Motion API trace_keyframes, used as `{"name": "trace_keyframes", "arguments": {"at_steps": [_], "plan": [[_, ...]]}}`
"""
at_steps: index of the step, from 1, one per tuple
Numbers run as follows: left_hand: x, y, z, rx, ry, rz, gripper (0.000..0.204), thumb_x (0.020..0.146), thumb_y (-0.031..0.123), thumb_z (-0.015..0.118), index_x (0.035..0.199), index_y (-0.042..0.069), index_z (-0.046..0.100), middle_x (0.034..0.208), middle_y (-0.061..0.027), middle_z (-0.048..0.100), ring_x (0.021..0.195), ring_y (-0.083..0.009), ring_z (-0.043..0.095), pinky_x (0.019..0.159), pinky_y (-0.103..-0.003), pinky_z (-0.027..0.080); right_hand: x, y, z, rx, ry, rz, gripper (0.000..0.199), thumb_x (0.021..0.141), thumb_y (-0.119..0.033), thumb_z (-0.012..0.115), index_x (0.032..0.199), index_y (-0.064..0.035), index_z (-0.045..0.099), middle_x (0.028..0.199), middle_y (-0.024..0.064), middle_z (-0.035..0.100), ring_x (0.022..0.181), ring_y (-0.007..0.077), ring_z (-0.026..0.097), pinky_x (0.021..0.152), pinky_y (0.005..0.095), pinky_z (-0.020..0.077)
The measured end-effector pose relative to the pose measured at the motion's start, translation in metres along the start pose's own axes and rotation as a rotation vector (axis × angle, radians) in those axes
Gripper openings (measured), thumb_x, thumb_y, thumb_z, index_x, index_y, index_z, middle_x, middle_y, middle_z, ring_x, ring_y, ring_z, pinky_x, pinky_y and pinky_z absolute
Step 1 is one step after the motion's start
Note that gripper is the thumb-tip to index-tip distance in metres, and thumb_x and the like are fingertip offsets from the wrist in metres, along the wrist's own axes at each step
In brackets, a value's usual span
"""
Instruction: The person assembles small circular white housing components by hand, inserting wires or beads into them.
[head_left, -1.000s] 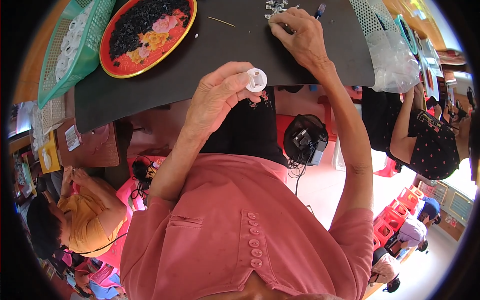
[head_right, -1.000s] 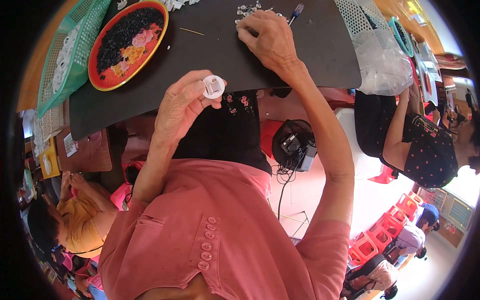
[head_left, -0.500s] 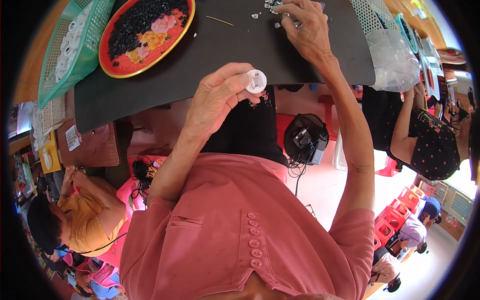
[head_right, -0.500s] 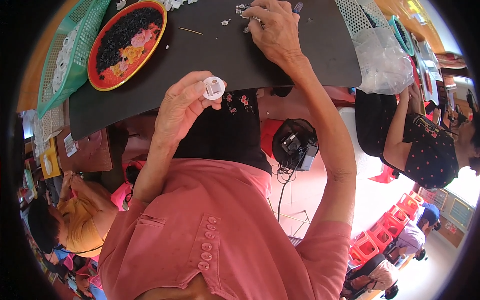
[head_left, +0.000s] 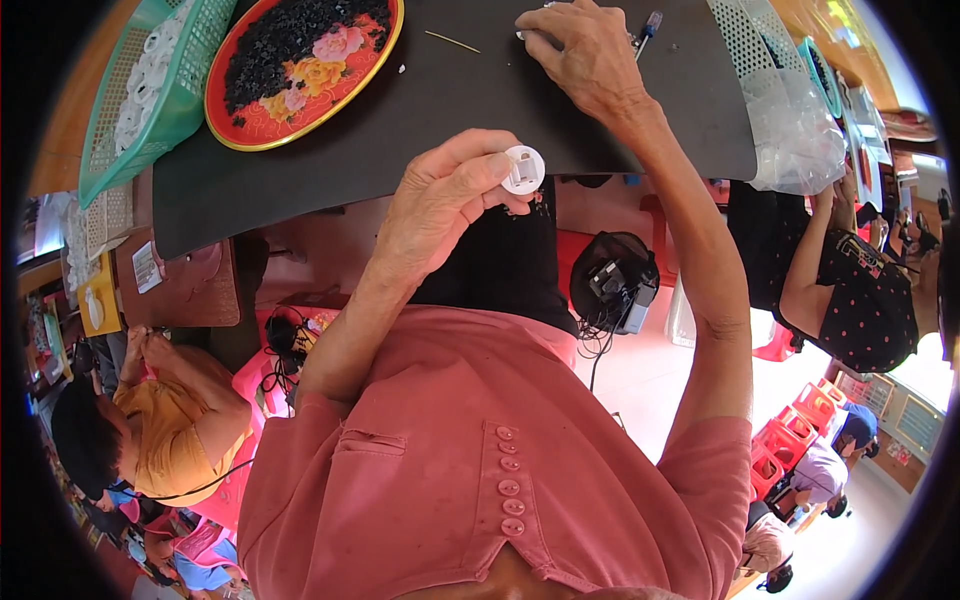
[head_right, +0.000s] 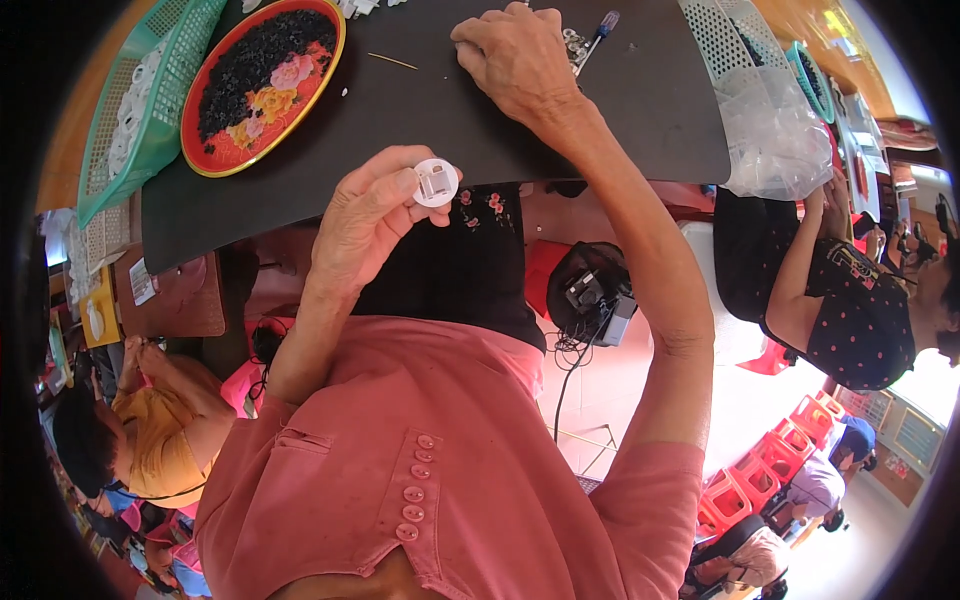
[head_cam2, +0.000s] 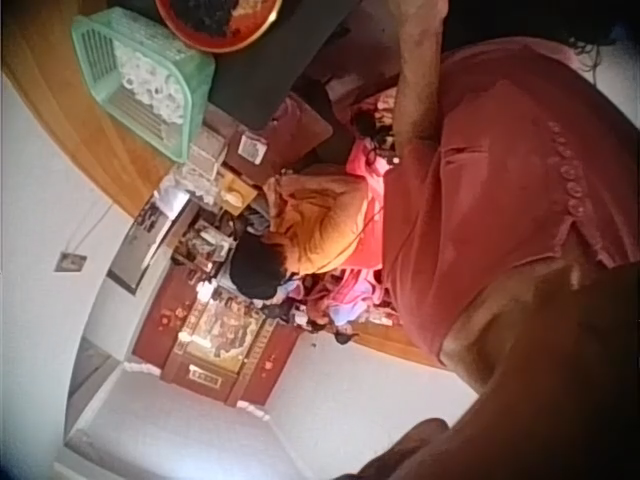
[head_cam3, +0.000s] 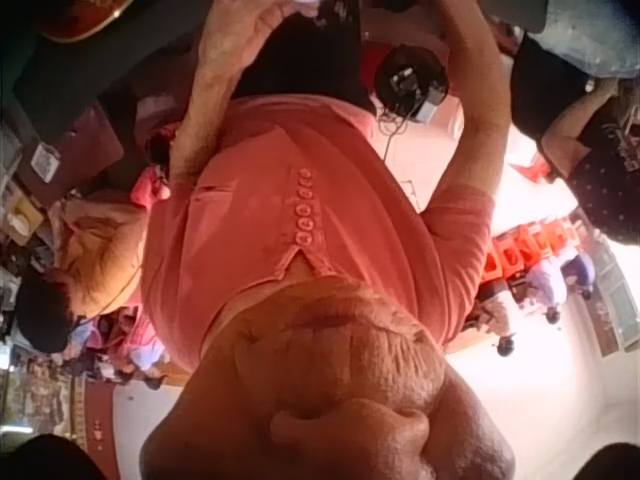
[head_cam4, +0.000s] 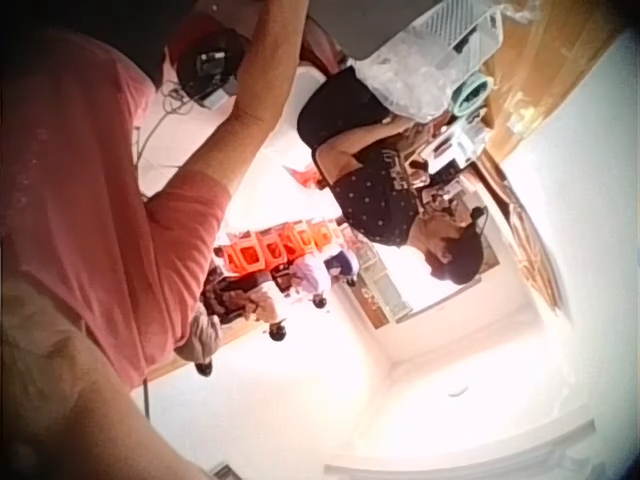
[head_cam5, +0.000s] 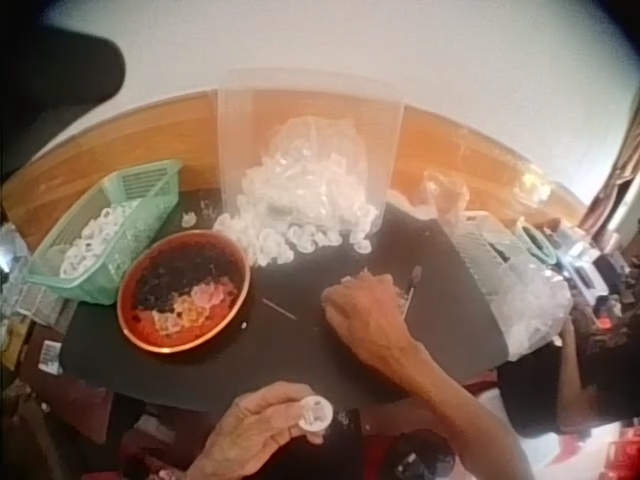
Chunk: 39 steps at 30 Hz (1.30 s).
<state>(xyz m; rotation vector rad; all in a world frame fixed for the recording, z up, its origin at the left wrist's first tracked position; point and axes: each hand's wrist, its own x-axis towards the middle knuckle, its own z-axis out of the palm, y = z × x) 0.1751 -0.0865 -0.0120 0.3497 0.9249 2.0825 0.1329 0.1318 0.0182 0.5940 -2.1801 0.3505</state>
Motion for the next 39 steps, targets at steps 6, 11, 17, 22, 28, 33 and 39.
{"name": "trace_keyframes", "arguments": {"at_steps": [6,11,17,22,28,33,39], "plan": [[0.0,0.002,-0.003,0.005,-0.011,0.011,0.027,0.094,0.013,0.055,0.113,-0.006,0.057,0.099,-0.0134,0.063,0.088,-0.0201,0.063,0.077,-0.033,0.053,0.008,-0.004,0.005,-0.334,-0.511,0.256,0.012,0.078,-0.014,0.06,0.069,-0.006,0.065,0.071,0.0134,0.062,0.071,0.0298,0.058,0.065,0.0434,0.0387],[0.0,0.005,-0.007,-0.007,0.0,0.05,0.026,0.094,0.013,0.054,0.112,-0.005,0.058,0.099,-0.0133,0.063,0.085,-0.0199,0.063,0.077,-0.034,0.053,0.008,-0.012,-0.003,-0.088,-0.353,0.299,0.009,0.076,-0.008,0.062,0.077,-0.0014,0.067,0.076,0.0137,0.065,0.073,0.0296,0.06,0.069,0.0417,0.0434],[0.002,0.013,-0.017,-0.059,0.021,0.083,0.028,0.095,0.015,0.054,0.113,-0.006,0.055,0.098,-0.0135,0.063,0.085,-0.0196,0.063,0.076,-0.034,0.053,-0.011,-0.019,-0.011,0.619,-0.251,0.711,0.016,0.08,-0.009,0.069,0.095,-0.0067,0.07,0.085,0.0003,0.07,0.074,0.0092,0.063,0.071,0.0249,0.05],[0.004,0.015,-0.02,-0.059,0.027,0.113,0.029,0.095,0.019,0.054,0.112,-0.005,0.055,0.095,-0.012,0.063,0.083,-0.0184,0.062,0.075,-0.034,0.052,-0.008,-0.049,-0.022,1.068,-0.157,0.782,0.013,0.081,-0.003,0.068,0.093,-0.0055,0.071,0.085,-0.0021,0.069,0.076,0.0063,0.061,0.074,0.0238,0.0494],[0.007,0.01,-0.024,-0.082,-0.009,0.153,0.029,0.096,0.022,0.053,0.11,-0.003,0.056,0.095,-0.0114,0.063,0.084,-0.0184,0.063,0.075,-0.034,0.053,-0.007,-0.072,-0.034,0.902,-0.258,0.583,0.013,0.081,0.003,0.067,0.092,-0.0015,0.07,0.087,0.003,0.068,0.084,0.0102,0.062,0.08,0.0239,0.0489],[0.005,0.009,-0.02,-0.07,0.041,0.177,0.028,0.096,0.021,0.054,0.11,-0.003,0.056,0.096,-0.0122,0.064,0.085,-0.0198,0.064,0.077,-0.035,0.054,-0.009,-0.08,-0.037,0.799,-0.258,0.546,0.013,0.079,0.003,0.067,0.09,-0.0029,0.071,0.084,0.0035,0.069,0.08,0.0103,0.061,0.077,0.0246,0.0483],[0.004,0.007,-0.017,-0.065,0.066,0.199,0.029,0.095,0.02,0.055,0.111,-0.004,0.056,0.097,-0.0132,0.063,0.085,-0.021,0.065,0.078,-0.036,0.055,-0.014,-0.083,-0.033,0.747,-0.227,0.484,0.014,0.077,0.001,0.066,0.089,-0.0048,0.071,0.08,0.0039,0.068,0.073,0.0122,0.061,0.068,0.0252,0.0497]]}}
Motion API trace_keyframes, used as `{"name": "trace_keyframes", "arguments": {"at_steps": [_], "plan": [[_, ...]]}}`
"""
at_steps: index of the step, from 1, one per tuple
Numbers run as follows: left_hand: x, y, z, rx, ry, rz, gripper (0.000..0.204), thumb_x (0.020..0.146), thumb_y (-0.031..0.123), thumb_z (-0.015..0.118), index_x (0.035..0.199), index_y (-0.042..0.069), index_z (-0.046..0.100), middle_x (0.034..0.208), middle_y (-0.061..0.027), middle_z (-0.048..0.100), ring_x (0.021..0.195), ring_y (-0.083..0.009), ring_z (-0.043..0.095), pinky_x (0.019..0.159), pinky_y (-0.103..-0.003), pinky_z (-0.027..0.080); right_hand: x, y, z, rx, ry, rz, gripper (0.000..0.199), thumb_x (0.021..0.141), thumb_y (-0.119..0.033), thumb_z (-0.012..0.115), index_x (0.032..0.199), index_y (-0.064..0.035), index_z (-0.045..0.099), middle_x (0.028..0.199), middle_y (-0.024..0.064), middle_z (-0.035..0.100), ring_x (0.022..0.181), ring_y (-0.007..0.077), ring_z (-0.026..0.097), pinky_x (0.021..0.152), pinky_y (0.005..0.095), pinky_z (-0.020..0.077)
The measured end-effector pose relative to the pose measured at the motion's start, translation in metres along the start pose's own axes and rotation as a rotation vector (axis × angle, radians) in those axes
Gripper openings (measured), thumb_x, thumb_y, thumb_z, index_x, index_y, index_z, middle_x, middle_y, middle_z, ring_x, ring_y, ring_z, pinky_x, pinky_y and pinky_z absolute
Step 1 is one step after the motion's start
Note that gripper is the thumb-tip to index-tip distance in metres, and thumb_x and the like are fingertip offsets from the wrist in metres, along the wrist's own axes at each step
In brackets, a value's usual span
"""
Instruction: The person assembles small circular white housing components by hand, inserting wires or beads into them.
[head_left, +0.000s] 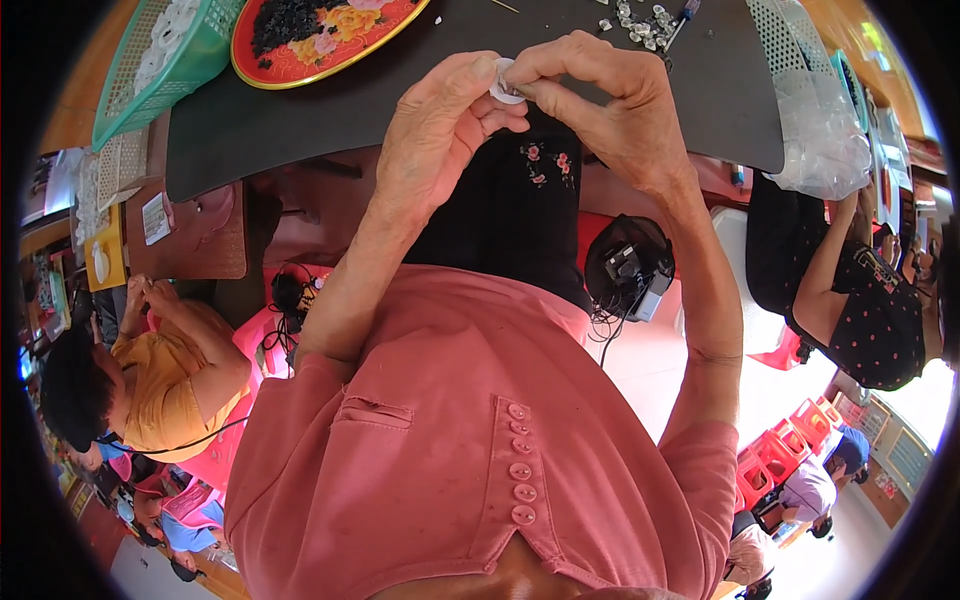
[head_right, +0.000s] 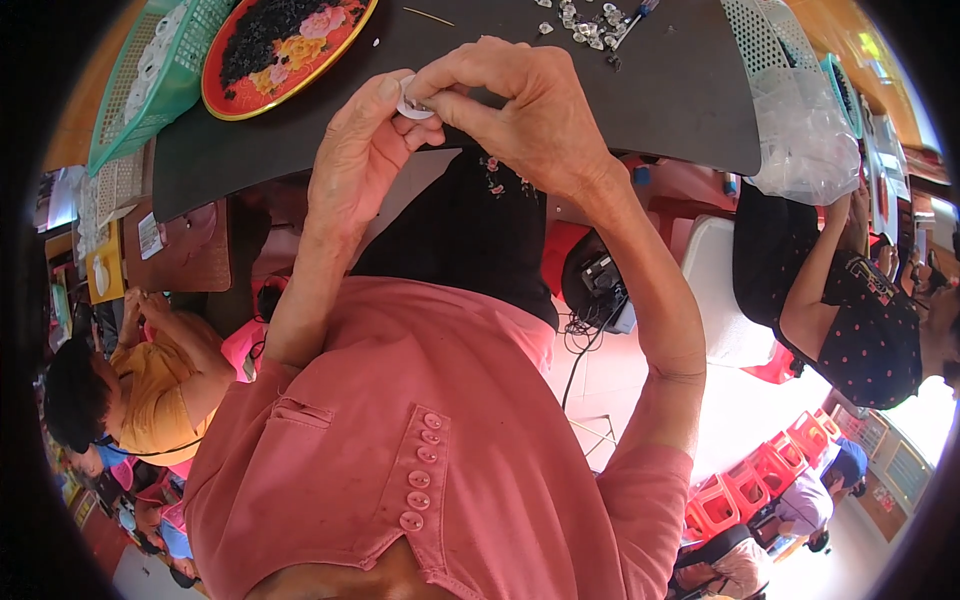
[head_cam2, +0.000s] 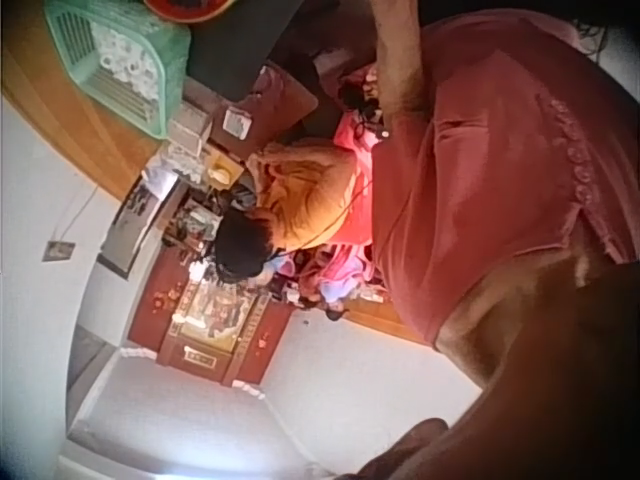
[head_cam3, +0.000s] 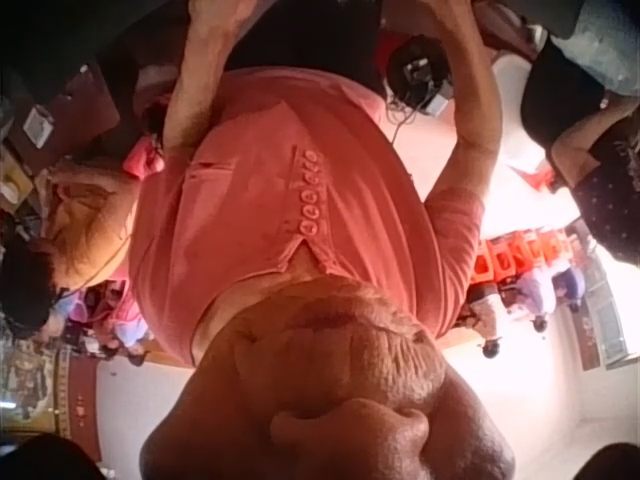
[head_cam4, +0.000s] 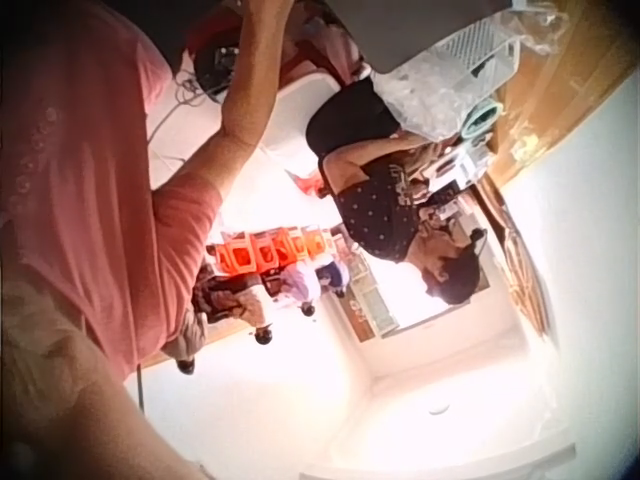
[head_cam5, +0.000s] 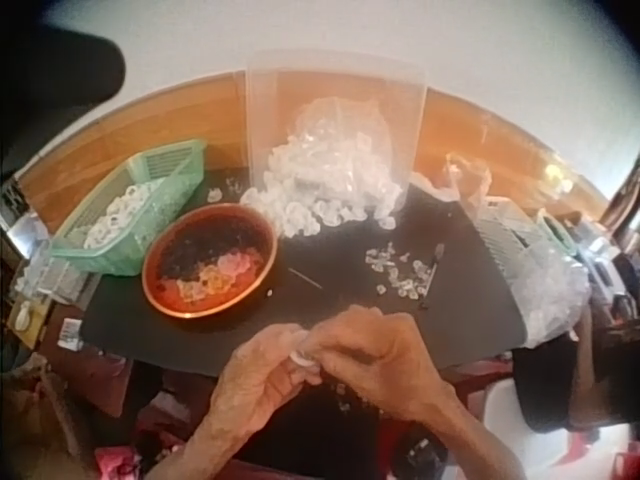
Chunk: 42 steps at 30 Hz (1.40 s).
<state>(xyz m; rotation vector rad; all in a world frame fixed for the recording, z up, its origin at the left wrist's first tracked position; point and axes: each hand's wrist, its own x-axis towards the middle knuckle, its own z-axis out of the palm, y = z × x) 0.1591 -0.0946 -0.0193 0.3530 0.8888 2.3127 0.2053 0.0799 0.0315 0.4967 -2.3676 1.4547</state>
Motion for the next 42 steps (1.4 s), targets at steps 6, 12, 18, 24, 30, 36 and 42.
{"name": "trace_keyframes", "arguments": {"at_steps": [6,12,18,24,30,36,42], "plan": [[-0.003,-0.003,0.004,0.055,0.047,0.049,0.029,0.095,0.021,0.056,0.112,-0.004,0.057,0.097,-0.0129,0.063,0.085,-0.021,0.064,0.077,-0.036,0.054,-0.006,-0.002,0.009,0.044,0.069,0.04,0.013,0.077,0.001,0.067,0.089,-0.0043,0.07,0.081,0.004,0.065,0.07,0.0117,0.06,0.064,0.0245,0.0493],[-0.005,-0.004,0.002,0.063,-0.002,0.042,0.031,0.095,0.023,0.057,0.111,-0.003,0.057,0.097,-0.0119,0.062,0.086,-0.0203,0.063,0.078,-0.035,0.053,-0.009,-0.011,0.011,0.093,0.1,0.142,0.01,0.077,0.001,0.068,0.087,-0.0025,0.069,0.08,0.0036,0.065,0.067,0.0087,0.06,0.061,0.0222,0.0496],[-0.007,-0.008,0.004,0.013,-0.016,0.021,0.03,0.095,0.024,0.057,0.109,-0.002,0.057,0.096,-0.0109,0.062,0.085,-0.0196,0.062,0.077,-0.035,0.053,-0.013,-0.021,0.016,0.096,0.15,0.188,0.008,0.077,0.0,0.067,0.085,-0.0019,0.069,0.077,0.0033,0.065,0.063,0.0071,0.058,0.059,0.0209,0.0494],[-0.008,-0.009,0.011,0.029,0.006,0.019,0.03,0.095,0.025,0.057,0.108,-0.002,0.057,0.094,-0.0106,0.062,0.083,-0.0193,0.062,0.076,-0.034,0.053,-0.02,-0.018,0.018,-0.052,0.217,0.095,0.008,0.078,0.001,0.066,0.085,-0.0017,0.068,0.079,0.004,0.065,0.063,0.0072,0.057,0.059,0.021,0.0488],[-0.006,-0.008,0.01,-0.083,-0.027,-0.052,0.03,0.097,0.026,0.053,0.107,-0.003,0.057,0.093,-0.0106,0.062,0.082,-0.0191,0.062,0.075,-0.033,0.053,-0.022,-0.017,0.018,0.07,0.221,0.111,0.016,0.078,0.003,0.064,0.092,-0.0035,0.069,0.08,0.0049,0.063,0.066,0.0085,0.06,0.061,0.0225,0.0488],[-0.005,-0.008,0.006,-0.122,-0.123,-0.082,0.033,0.098,0.028,0.051,0.108,-0.003,0.056,0.091,-0.0101,0.06,0.081,-0.0177,0.061,0.071,-0.032,0.053,-0.022,-0.019,0.018,-0.019,0.192,0.016,0.02,0.076,0.003,0.066,0.094,-0.0057,0.07,0.081,0.0047,0.064,0.066,0.0109,0.061,0.064,0.0242,0.0494],[-0.006,-0.009,0.007,-0.179,-0.079,-0.105,0.034,0.098,0.029,0.05,0.108,-0.003,0.057,0.093,-0.0093,0.06,0.08,-0.0168,0.061,0.07,-0.031,0.052,-0.024,-0.01,0.021,-0.18,0.245,-0.091,0.022,0.071,-0.003,0.071,0.092,-0.0092,0.071,0.08,0.0019,0.062,0.073,0.0145,0.058,0.064,0.0264,0.047]]}}
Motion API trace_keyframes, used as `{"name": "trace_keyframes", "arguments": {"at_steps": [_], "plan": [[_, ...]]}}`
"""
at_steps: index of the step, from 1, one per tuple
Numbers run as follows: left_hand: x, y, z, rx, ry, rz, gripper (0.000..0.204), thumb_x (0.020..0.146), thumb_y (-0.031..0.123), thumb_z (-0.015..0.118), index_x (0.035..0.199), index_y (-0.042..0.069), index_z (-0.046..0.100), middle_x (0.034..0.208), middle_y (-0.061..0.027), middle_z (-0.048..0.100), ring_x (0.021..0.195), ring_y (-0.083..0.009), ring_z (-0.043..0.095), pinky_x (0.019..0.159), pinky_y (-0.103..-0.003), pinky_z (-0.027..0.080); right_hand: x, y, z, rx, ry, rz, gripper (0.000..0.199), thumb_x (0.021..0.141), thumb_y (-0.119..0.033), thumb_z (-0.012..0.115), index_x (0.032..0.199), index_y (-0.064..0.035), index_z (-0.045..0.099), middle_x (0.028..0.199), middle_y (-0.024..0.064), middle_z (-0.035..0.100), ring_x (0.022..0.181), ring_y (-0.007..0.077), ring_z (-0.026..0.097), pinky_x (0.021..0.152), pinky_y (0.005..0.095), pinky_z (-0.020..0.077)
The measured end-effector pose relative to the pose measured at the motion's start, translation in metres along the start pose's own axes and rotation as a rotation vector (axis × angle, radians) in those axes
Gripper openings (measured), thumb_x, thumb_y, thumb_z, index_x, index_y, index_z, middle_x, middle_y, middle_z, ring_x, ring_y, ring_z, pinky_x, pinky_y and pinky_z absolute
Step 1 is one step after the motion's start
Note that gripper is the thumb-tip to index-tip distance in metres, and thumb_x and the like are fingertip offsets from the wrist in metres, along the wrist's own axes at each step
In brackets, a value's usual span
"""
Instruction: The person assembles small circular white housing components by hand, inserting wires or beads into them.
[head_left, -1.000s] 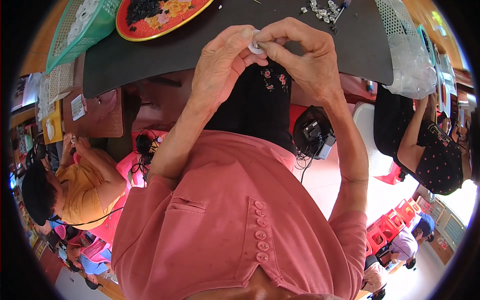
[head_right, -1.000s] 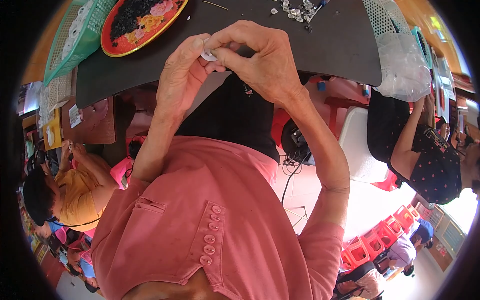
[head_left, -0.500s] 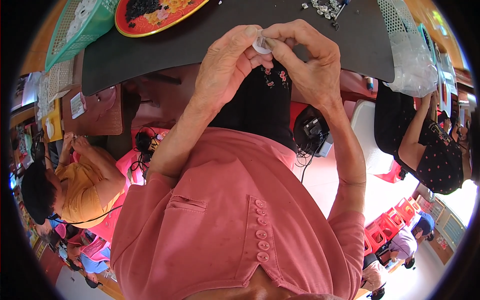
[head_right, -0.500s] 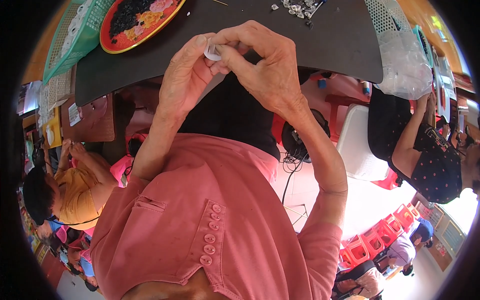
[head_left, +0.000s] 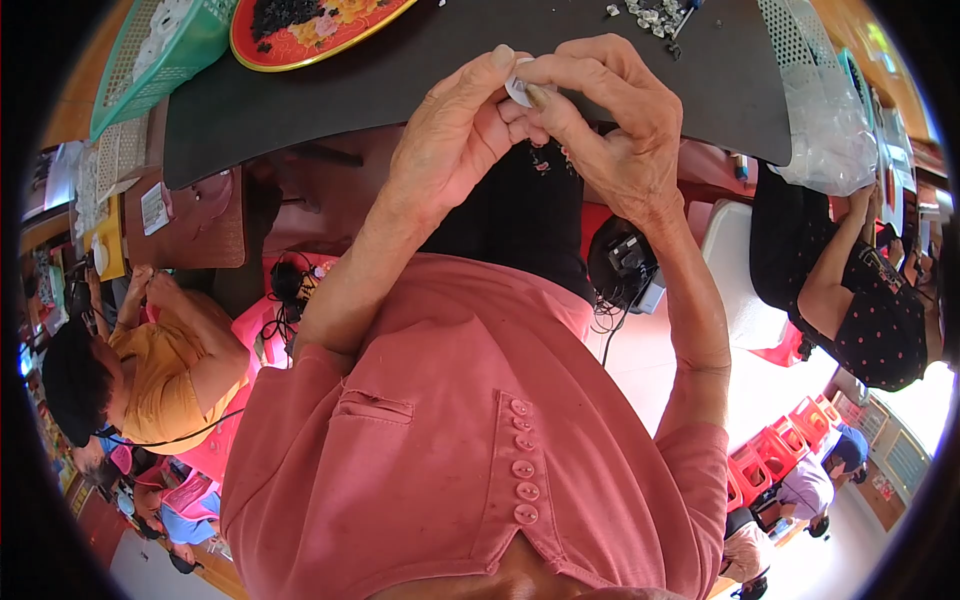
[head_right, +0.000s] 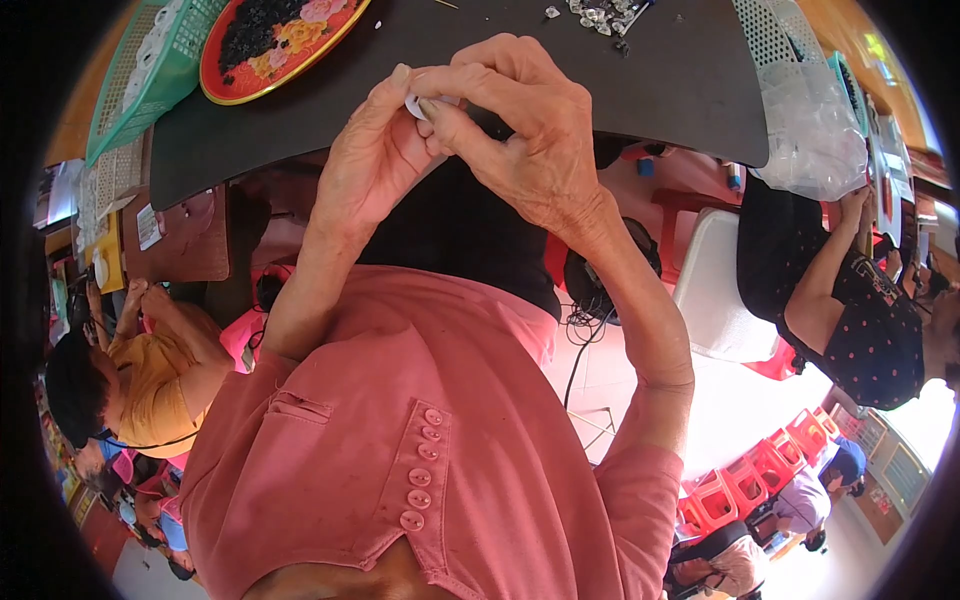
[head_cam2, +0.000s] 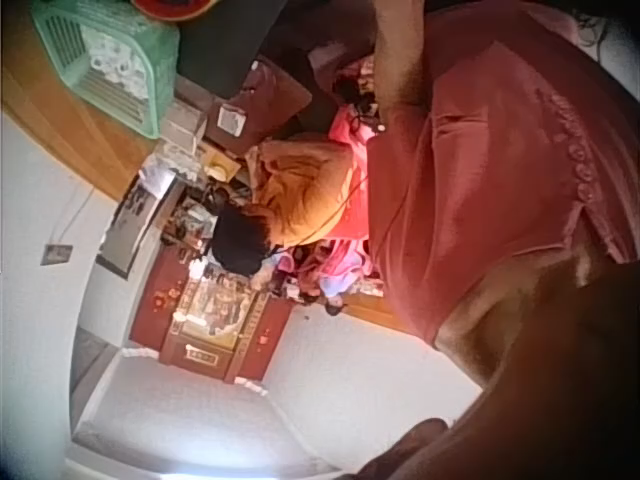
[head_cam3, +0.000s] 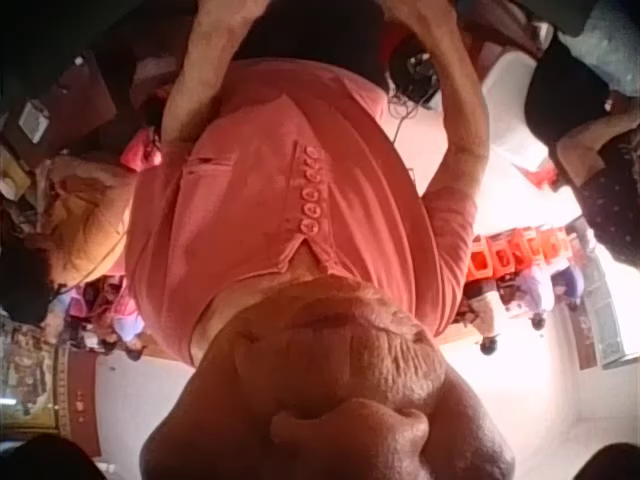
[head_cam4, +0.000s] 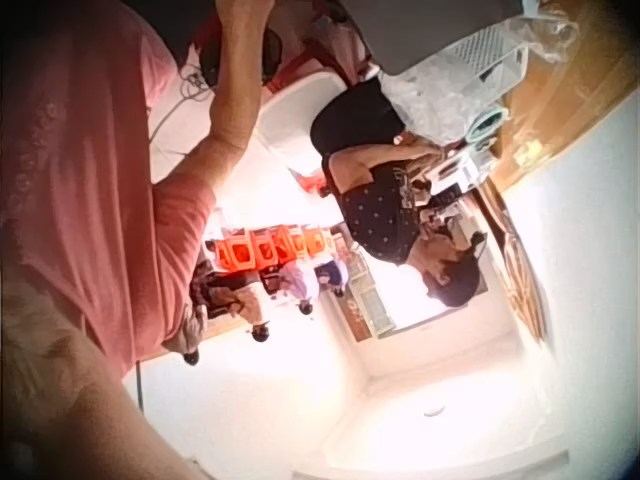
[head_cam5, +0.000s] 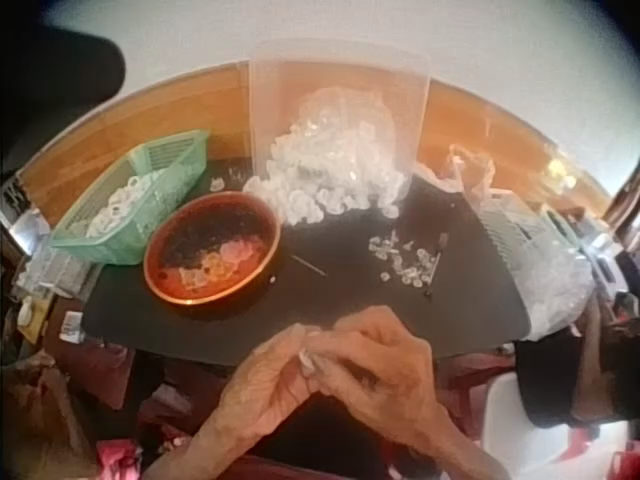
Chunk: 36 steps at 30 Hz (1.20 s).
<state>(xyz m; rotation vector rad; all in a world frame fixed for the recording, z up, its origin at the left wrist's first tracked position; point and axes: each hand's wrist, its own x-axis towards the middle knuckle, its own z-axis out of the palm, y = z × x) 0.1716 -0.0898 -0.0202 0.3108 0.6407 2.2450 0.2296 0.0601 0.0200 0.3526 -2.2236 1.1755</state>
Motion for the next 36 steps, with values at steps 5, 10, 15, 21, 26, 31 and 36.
{"name": "trace_keyframes", "arguments": {"at_steps": [5,10,15,21,26,31,36], "plan": [[-0.001,-0.002,0.005,-0.064,0.1,-0.025,0.03,0.098,0.026,0.052,0.106,-0.002,0.058,0.094,-0.0073,0.06,0.083,-0.0139,0.059,0.074,-0.029,0.052,0.0,0.004,-0.001,-0.268,0.007,-0.169,0.021,0.068,-0.01,0.075,0.088,-0.0136,0.072,0.079,-0.0029,0.06,0.073,0.014,0.054,0.065,0.0281,0.041],[-0.003,-0.005,0.009,0.086,0.105,0.072,0.026,0.096,0.024,0.055,0.106,0.0,0.059,0.094,-0.0051,0.06,0.086,-0.0123,0.058,0.077,-0.028,0.05,-0.004,0.004,0.001,-0.407,0.106,-0.26,0.018,0.068,-0.012,0.075,0.085,-0.0154,0.071,0.078,-0.0046,0.059,0.072,0.0142,0.053,0.066,0.0293,0.0368],[0.0,-0.004,0.009,0.208,0.177,0.196,0.025,0.094,0.023,0.058,0.106,0.001,0.059,0.094,-0.0045,0.061,0.087,-0.0121,0.057,0.078,-0.028,0.049,-0.01,-0.004,0.011,-0.285,0.077,-0.048,0.017,0.073,-0.009,0.072,0.089,-0.013,0.071,0.077,-0.0027,0.061,0.074,0.0153,0.054,0.069,0.0288,0.0393],[0.0,-0.001,0.005,0.086,0.015,0.135,0.029,0.098,0.025,0.051,0.105,-0.002,0.057,0.093,-0.009,0.061,0.081,-0.0153,0.059,0.075,-0.032,0.051,-0.008,-0.004,0.006,0.062,0.036,0.189,0.021,0.08,-0.002,0.065,0.098,-0.0095,0.071,0.08,0.0015,0.066,0.075,0.0167,0.057,0.072,0.0277,0.0438],[-0.001,0.003,0.006,0.067,-0.027,0.093,0.03,0.099,0.026,0.047,0.104,-0.003,0.056,0.09,-0.0107,0.061,0.078,-0.0179,0.059,0.072,-0.033,0.051,-0.006,-0.003,0.006,0.043,0.194,0.068,0.024,0.078,0.003,0.063,0.098,-0.0082,0.07,0.081,0.0028,0.067,0.075,0.0171,0.059,0.072,0.0271,0.0446],[-0.004,0.003,0.009,0.092,-0.01,0.113,0.029,0.099,0.025,0.048,0.103,-0.002,0.057,0.089,-0.0099,0.061,0.078,-0.0168,0.059,0.071,-0.033,0.051,-0.003,-0.005,0.006,-0.151,0.079,-0.188,0.029,0.078,0.007,0.063,0.101,-0.0089,0.069,0.088,0.0022,0.068,0.079,0.0166,0.06,0.073,0.0276,0.0461],[-0.007,0.004,0.01,0.103,0.06,0.133,0.026,0.099,0.023,0.048,0.102,-0.002,0.057,0.089,-0.0086,0.061,0.078,-0.0157,0.059,0.073,-0.032,0.05,-0.002,-0.001,0.01,-0.403,0.074,-0.322,0.036,0.069,0.002,0.068,0.102,-0.0133,0.069,0.089,-0.0019,0.068,0.079,0.0146,0.058,0.072,0.0264,0.0417]]}}
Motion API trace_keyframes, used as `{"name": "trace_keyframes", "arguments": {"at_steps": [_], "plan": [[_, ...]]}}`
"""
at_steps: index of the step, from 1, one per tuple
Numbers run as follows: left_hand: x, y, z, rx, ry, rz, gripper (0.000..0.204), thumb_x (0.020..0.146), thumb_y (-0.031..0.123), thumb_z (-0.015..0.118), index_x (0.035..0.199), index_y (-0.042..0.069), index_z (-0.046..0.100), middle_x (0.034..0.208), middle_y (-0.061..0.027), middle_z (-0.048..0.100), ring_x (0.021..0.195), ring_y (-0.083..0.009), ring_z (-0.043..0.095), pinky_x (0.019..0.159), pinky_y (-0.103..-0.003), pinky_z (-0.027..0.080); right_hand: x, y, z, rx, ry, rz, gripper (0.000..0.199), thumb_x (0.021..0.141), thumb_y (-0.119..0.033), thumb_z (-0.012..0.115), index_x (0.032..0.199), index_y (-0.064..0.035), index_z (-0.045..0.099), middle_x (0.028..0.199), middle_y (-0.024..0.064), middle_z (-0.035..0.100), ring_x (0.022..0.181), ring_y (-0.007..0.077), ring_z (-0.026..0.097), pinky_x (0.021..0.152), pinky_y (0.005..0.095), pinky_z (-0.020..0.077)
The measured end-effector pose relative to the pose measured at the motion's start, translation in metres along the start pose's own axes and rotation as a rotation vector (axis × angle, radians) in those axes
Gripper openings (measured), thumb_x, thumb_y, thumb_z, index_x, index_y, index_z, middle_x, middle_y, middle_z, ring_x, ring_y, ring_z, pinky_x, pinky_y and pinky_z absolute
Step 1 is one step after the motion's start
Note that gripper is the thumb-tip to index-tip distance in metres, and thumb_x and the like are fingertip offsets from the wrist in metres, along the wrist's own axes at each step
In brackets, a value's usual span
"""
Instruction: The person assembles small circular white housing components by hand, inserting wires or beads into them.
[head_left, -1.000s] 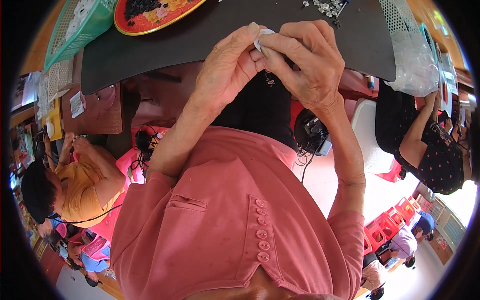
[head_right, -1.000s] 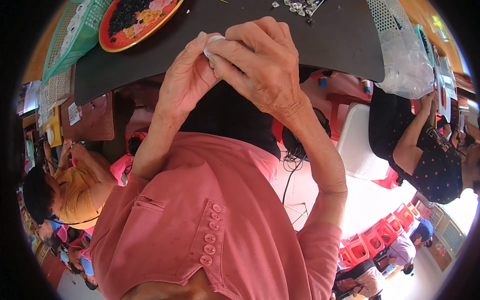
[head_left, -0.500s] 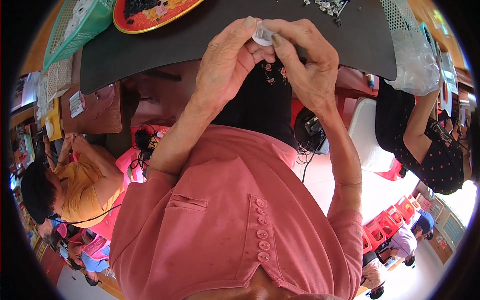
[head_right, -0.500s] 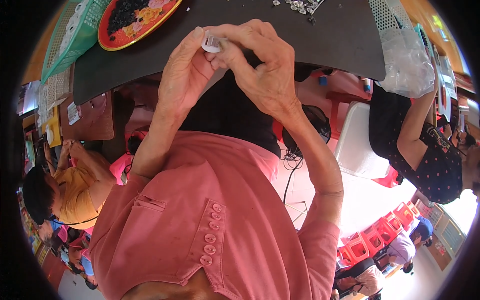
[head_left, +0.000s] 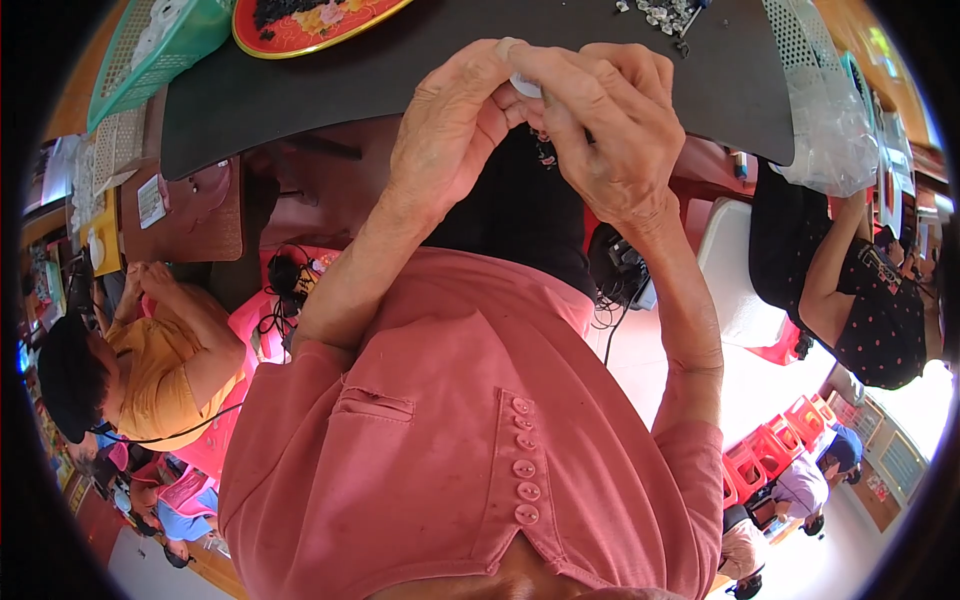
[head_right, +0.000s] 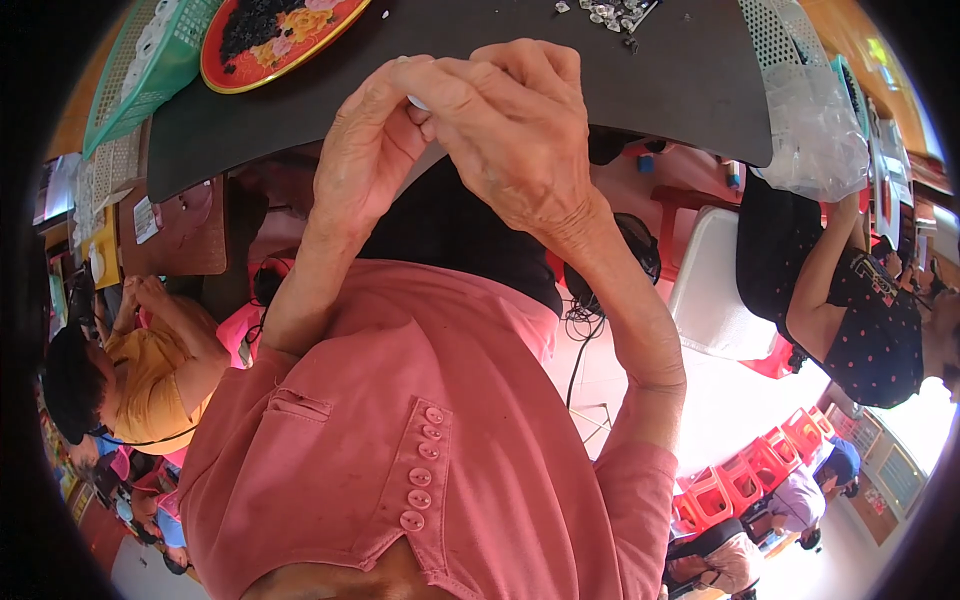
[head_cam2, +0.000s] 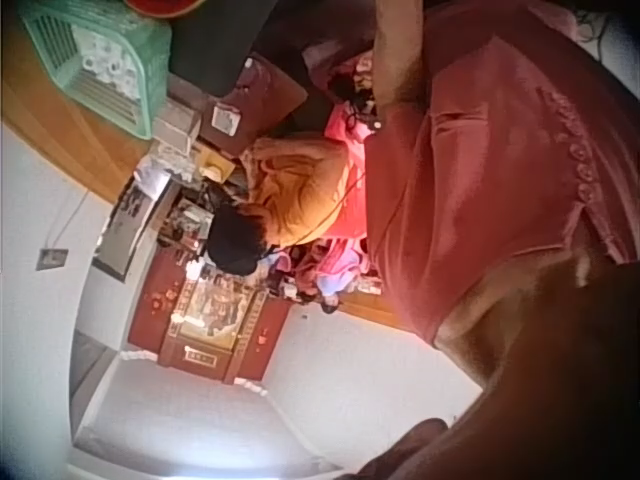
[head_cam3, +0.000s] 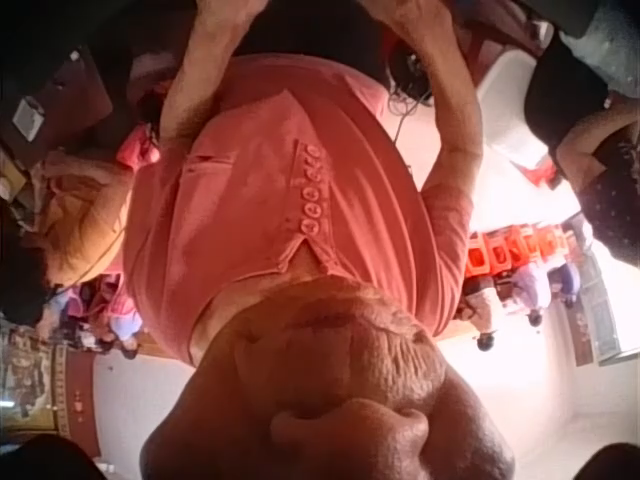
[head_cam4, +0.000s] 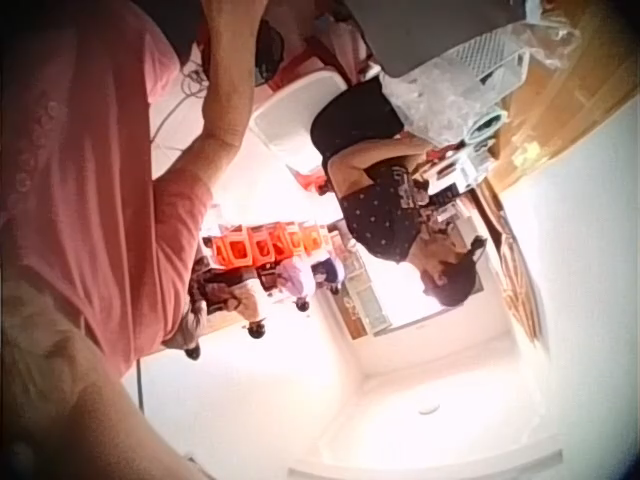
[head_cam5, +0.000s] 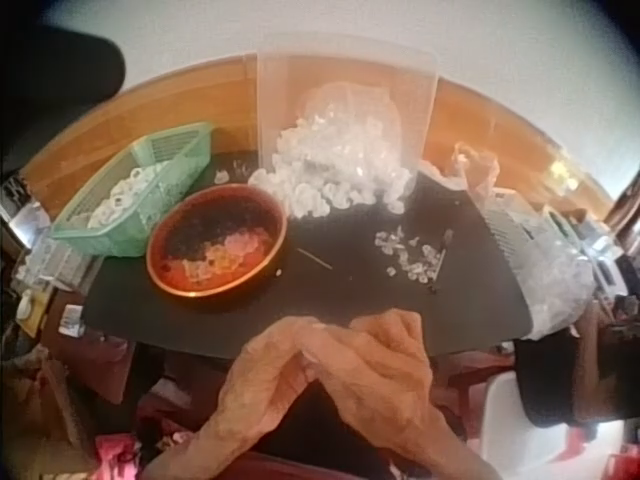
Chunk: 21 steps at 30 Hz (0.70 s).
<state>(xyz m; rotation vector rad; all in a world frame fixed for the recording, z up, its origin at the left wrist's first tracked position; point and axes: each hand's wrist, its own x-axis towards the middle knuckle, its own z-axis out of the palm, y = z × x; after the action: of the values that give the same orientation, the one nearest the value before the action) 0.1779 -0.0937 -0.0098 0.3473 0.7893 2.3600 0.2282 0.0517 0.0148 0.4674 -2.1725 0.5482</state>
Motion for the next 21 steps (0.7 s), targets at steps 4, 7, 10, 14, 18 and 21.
{"name": "trace_keyframes", "arguments": {"at_steps": [4,7,10,14,18,21], "plan": [[-0.002,-0.001,-0.006,-0.012,0.048,0.01,0.026,0.098,0.021,0.049,0.106,-0.002,0.058,0.093,-0.0092,0.061,0.082,-0.0164,0.06,0.075,-0.032,0.051,0.002,-0.002,0.004,-0.097,0.006,-0.12,0.039,0.067,-0.002,0.069,0.103,-0.0143,0.068,0.088,-0.0031,0.068,0.076,0.0133,0.058,0.072,0.0259,0.0387],[-0.003,0.0,-0.01,0.026,0.0,0.008,0.027,0.098,0.021,0.05,0.109,-0.002,0.057,0.094,-0.0098,0.061,0.083,-0.0171,0.06,0.076,-0.033,0.052,0.005,-0.003,-0.003,0.303,-0.082,0.179,0.035,0.073,0.002,0.065,0.105,-0.0114,0.068,0.084,-0.0008,0.068,0.07,0.0139,0.059,0.07,0.0264,0.0404],[-0.002,0.003,-0.009,0.086,-0.083,0.016,0.03,0.098,0.023,0.048,0.112,-0.004,0.055,0.099,-0.012,0.061,0.084,-0.0181,0.06,0.077,-0.033,0.051,-0.002,-0.004,-0.005,0.666,0.035,0.556,0.031,0.08,0.005,0.059,0.108,-0.0055,0.066,0.082,0.0016,0.068,0.066,0.013,0.059,0.072,0.0264,0.0466],[0.001,0.007,-0.007,0.179,-0.021,0.026,0.036,0.099,0.026,0.046,0.114,-0.005,0.053,0.103,-0.0144,0.061,0.087,-0.0192,0.06,0.079,-0.033,0.05,-0.006,0.0,-0.002,0.509,0.01,0.489,0.037,0.073,-0.002,0.069,0.109,-0.0063,0.066,0.096,0.0037,0.068,0.087,0.0161,0.061,0.078,0.0273,0.0476],[0.002,0.007,-0.015,0.194,-0.08,0.041,0.035,0.099,0.025,0.046,0.115,-0.005,0.053,0.103,-0.0147,0.061,0.089,-0.0188,0.06,0.081,-0.033,0.049,-0.006,-0.001,0.003,0.355,-0.038,0.348,0.045,0.064,-0.007,0.077,0.107,-0.0091,0.066,0.103,0.0062,0.066,0.094,0.0229,0.06,0.08,0.0309,0.0484],[0.002,0.006,-0.016,0.148,-0.072,0.004,0.036,0.099,0.025,0.046,0.117,-0.006,0.053,0.104,-0.0144,0.062,0.092,-0.0185,0.059,0.084,-0.033,0.049,-0.008,-0.004,0.008,0.309,-0.033,0.368,0.046,0.064,-0.009,0.078,0.108,-0.0103,0.066,0.105,0.006,0.065,0.094,0.0229,0.059,0.079,0.0313,0.0487]]}}
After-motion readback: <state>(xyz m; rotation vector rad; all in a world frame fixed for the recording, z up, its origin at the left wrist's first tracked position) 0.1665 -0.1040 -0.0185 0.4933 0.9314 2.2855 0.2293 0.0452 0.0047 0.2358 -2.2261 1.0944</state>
